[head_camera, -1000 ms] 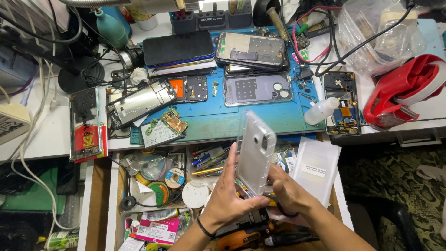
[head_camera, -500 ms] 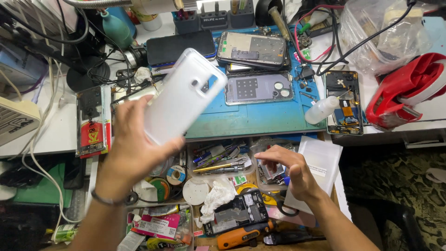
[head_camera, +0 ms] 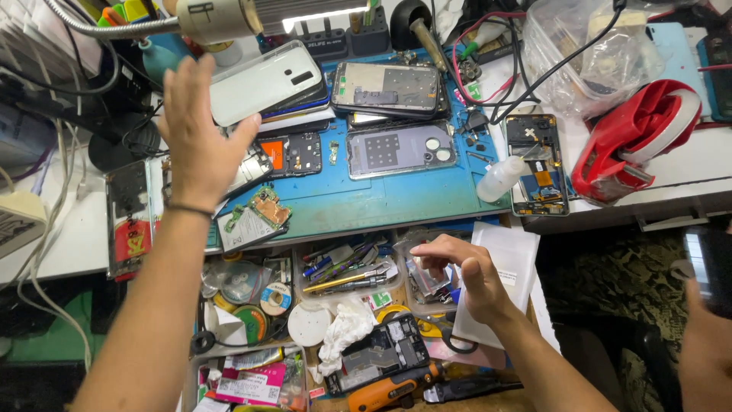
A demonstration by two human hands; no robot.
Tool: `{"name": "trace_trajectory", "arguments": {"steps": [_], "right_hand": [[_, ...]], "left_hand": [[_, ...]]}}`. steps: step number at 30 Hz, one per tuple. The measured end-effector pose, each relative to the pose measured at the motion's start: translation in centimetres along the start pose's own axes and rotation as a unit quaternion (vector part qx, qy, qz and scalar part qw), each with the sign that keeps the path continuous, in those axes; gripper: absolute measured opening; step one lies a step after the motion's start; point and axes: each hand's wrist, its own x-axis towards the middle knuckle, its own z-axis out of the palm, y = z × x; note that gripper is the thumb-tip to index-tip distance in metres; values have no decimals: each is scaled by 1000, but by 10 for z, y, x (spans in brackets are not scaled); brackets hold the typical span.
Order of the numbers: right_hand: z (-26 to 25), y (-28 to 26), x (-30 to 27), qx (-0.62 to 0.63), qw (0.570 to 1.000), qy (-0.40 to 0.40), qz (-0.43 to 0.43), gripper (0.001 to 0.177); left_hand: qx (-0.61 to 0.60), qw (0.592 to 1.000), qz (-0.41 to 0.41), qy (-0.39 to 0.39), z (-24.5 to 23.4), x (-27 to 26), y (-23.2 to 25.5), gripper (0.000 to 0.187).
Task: The person works on a disassembled smartphone, using a syringe to apply adhesive to the frame and a screwdriver to manipulate internal components. They handle the phone's back cover and screen assembly, turning the device over to inspect different sides.
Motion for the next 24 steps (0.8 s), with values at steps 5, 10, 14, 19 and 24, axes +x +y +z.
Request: {"name": "trace_trajectory", "arguments": {"steps": [5,10,14,19,24], "right_hand": [[-3,-2,-6,180,973,136,53,55],[-3,-59,-9,230,951,104,178,28],[-21,-144,-57,-16,998,-2,56,41],[-149,-116,-152,-348,825,436,87,34],[-167,-114,-112,-349,848,362,167,49]], "left_hand": [[-190,960,207,-5,19,-99,102,37],[-403,894,171,-100,57,-170,150,20],[-458,870,-15,-185,94,-192,152,23],[-652,620,-230,-371,115,-195,169,50],[-696,528,-315,-372,142,-161,221,85]]}}
